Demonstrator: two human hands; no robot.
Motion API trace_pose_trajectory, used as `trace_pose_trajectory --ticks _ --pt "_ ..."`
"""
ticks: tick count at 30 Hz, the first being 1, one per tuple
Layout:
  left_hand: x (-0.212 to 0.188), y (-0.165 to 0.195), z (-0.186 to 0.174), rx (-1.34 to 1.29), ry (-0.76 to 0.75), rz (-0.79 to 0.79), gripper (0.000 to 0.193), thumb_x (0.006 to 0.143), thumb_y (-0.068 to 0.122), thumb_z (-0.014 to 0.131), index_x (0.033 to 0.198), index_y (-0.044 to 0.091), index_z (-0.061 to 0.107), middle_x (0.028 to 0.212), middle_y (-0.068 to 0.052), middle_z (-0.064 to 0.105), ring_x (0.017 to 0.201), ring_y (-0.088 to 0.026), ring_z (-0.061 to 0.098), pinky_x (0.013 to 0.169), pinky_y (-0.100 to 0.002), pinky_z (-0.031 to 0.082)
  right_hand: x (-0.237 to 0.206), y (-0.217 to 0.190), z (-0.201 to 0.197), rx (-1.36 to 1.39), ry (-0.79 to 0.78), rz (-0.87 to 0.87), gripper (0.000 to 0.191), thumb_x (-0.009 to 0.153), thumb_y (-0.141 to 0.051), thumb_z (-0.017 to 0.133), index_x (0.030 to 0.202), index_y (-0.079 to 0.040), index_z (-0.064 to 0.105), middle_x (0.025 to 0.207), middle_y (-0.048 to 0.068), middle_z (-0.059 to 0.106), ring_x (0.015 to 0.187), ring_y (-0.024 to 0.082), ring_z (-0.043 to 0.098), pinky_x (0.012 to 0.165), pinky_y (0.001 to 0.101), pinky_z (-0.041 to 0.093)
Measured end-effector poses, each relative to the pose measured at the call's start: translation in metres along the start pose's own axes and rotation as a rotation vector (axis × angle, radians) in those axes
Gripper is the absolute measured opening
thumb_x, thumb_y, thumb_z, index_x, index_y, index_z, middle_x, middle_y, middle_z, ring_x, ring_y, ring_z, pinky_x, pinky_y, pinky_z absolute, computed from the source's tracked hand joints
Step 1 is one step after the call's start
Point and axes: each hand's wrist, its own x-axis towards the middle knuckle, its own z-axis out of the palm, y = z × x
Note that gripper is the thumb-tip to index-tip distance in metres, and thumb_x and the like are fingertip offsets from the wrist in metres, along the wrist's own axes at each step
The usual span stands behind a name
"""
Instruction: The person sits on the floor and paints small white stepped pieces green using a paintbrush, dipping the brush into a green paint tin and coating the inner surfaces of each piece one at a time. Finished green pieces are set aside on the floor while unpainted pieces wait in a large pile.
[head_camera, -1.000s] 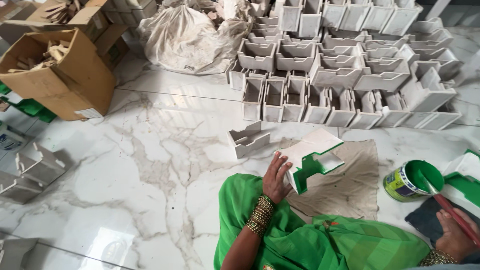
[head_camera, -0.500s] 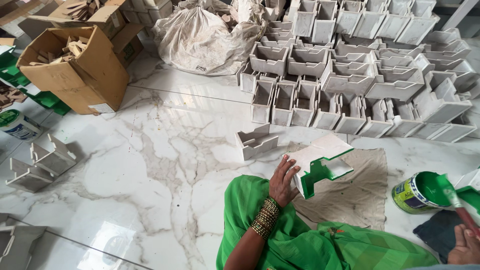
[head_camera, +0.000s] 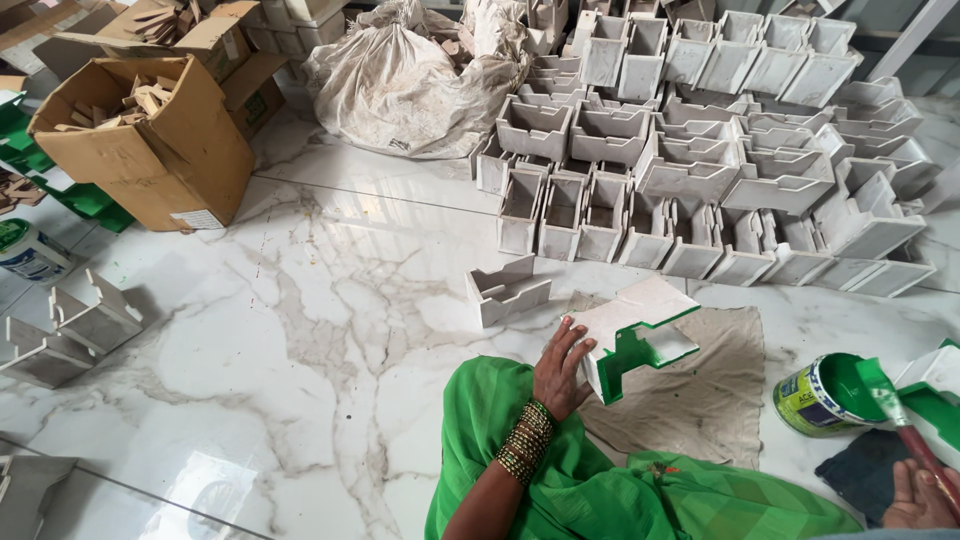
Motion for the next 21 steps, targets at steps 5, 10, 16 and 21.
trace_pose_trajectory --ticks 5,10,16,21 --pt "0.0 0.0 0.0 -0.006 0.005 -0.002 0.088 0.067 0.017 0.093 0.142 0.014 0.046 0.148 -0.015 0.052 0.149 -0.041 0.045 0.117 -0.051 0.046 -0.005 -0.001 0.009 -0.14 0.045 0.005 0.041 0.113 0.002 0.064 0.151 0.0 0.047 0.129 0.013 0.064 0.121 0.025 0.066 0.117 0.0394 0.058" --pt "0.0 0.0 0.0 -0.019 0.038 0.009 0.091 0.068 0.018 0.094 0.144 0.013 0.043 0.148 -0.016 0.051 0.148 -0.043 0.044 0.116 -0.051 0.046 -0.004 0.008 0.0 -0.268 -0.013 -0.074 0.044 0.113 -0.001 0.057 0.155 0.005 0.045 0.14 0.016 0.06 0.125 0.026 0.064 0.117 0.0374 0.054" --pt "0.002 -0.001 0.0 -0.01 0.06 0.022 0.091 0.069 0.017 0.094 0.145 0.014 0.043 0.149 -0.016 0.052 0.149 -0.043 0.045 0.117 -0.051 0.048 0.0 0.016 -0.002 -0.324 -0.027 -0.131 0.041 0.117 -0.008 0.053 0.154 0.004 0.042 0.145 0.014 0.054 0.128 0.026 0.062 0.117 0.0388 0.053" --pt "-0.001 -0.001 0.0 -0.002 0.046 0.011 0.091 0.069 0.017 0.094 0.145 0.014 0.043 0.148 -0.016 0.052 0.149 -0.042 0.045 0.116 -0.051 0.048 0.002 0.016 -0.002 -0.281 0.057 -0.032 0.038 0.116 -0.012 0.051 0.149 0.004 0.041 0.143 0.012 0.052 0.126 0.026 0.061 0.117 0.0406 0.052"
